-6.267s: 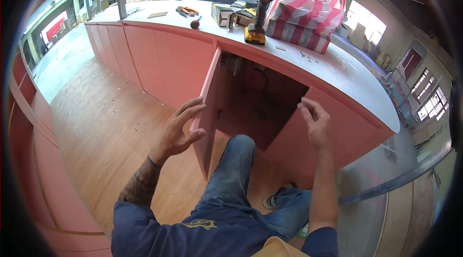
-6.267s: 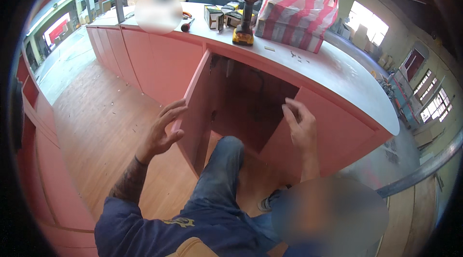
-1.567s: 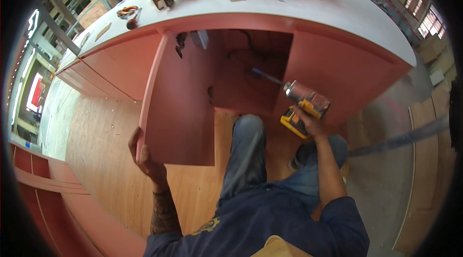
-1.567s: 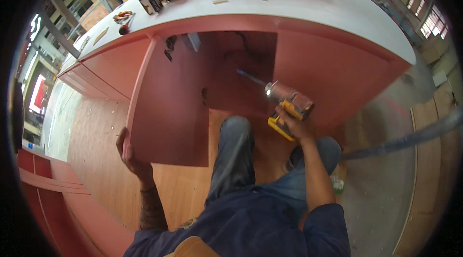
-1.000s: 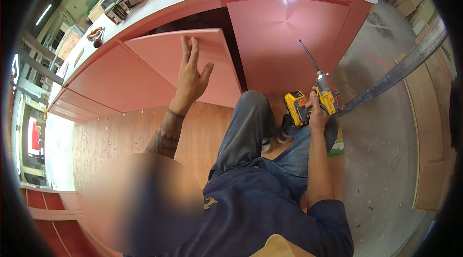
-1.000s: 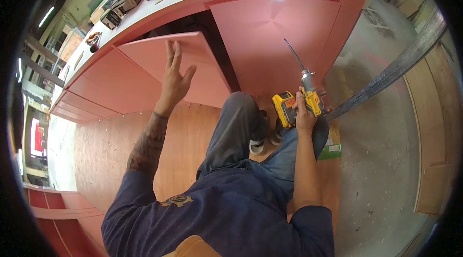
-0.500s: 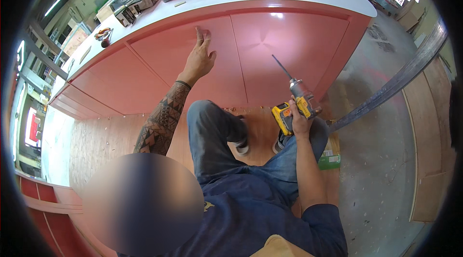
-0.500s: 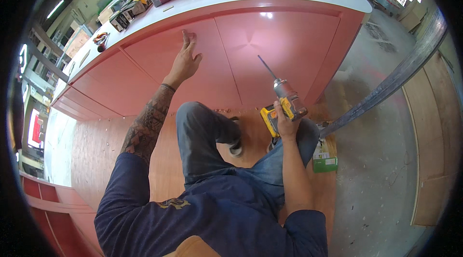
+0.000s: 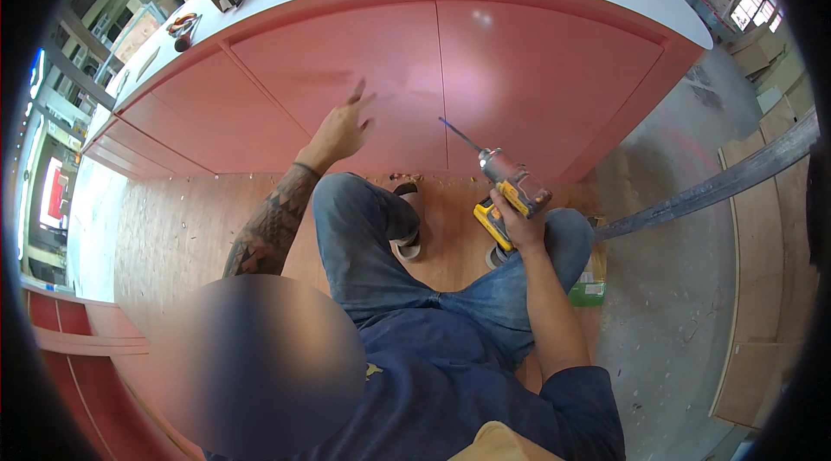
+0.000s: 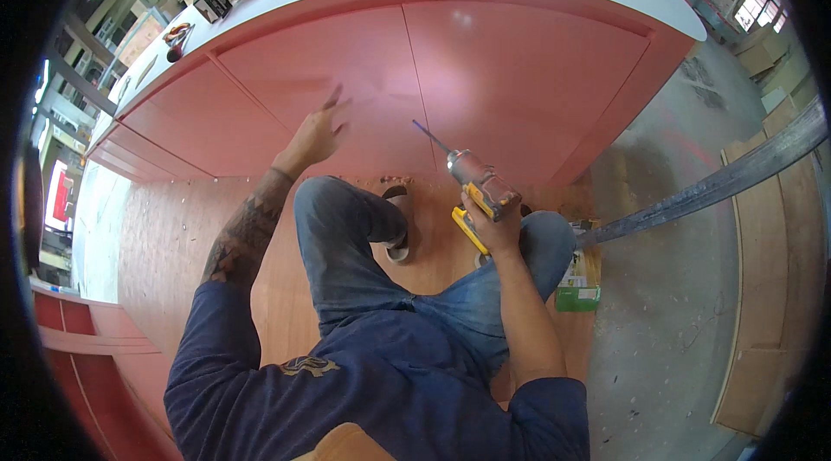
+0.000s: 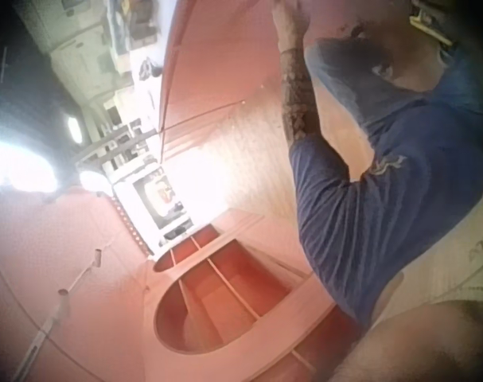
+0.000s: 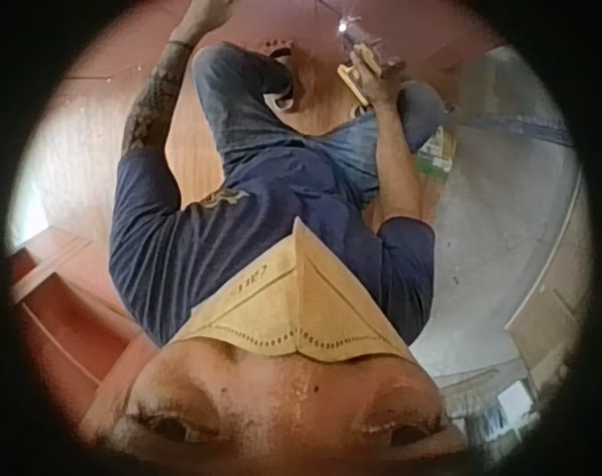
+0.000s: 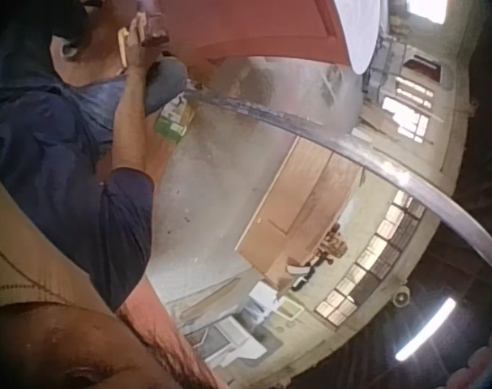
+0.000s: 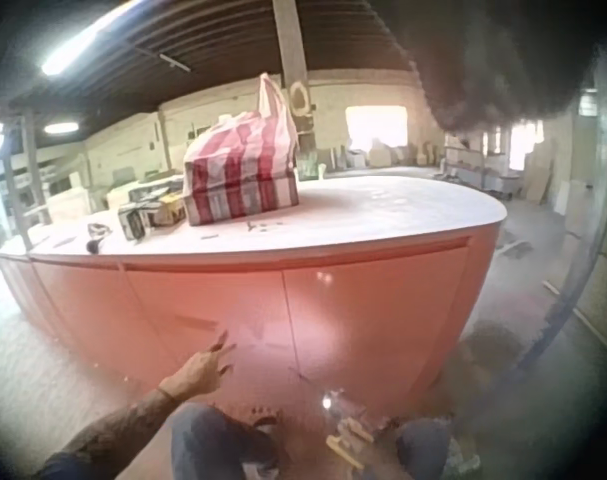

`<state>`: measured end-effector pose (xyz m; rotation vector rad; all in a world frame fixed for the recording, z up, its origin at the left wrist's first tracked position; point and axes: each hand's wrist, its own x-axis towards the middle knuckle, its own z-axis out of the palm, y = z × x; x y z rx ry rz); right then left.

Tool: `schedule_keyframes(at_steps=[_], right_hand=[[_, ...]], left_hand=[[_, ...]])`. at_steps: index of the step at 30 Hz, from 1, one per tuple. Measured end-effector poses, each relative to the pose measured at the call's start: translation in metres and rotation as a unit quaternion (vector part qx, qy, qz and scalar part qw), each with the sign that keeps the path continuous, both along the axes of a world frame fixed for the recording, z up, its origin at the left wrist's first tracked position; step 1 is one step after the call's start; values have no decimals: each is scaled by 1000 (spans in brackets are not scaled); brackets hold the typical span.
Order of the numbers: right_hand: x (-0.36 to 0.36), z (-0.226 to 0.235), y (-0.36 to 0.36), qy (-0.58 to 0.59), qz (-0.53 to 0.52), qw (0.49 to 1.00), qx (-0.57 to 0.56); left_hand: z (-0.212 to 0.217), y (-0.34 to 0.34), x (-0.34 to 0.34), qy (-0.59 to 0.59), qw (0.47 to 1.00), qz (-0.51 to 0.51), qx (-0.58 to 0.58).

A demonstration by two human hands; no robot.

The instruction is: Installing and adjusting hardware hinges on a pink cabinet door using a power drill and a screwdriver.

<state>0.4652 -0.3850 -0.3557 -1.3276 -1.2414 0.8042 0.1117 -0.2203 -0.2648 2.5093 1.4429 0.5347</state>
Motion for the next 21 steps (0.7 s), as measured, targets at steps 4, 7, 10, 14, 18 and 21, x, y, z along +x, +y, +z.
schedule_keyframes(at_steps=[4,7,10,14,18,21], right_hand=[[-12,0,3,-17,57,996,-68],[-15,-16,3,-138,71,986,-65],[-17,-30,0,-104,139,980,-94],[-26,-37,-6,-175,181,963,-94],[-38,-30,-12,-219,216,944,-119],[-42,-35,-11,-242,215,935,-148]], left_hand=[[-51,-42,-58,29,999,16,-24],[-60,-59,-67,-77,960,202,-177],[-66,-71,-61,-82,974,200,-70],[-61,-80,-61,-114,959,245,-84],[-74,-83,-83,-165,949,261,-60],[-79,-84,-94,-139,947,279,-78]])
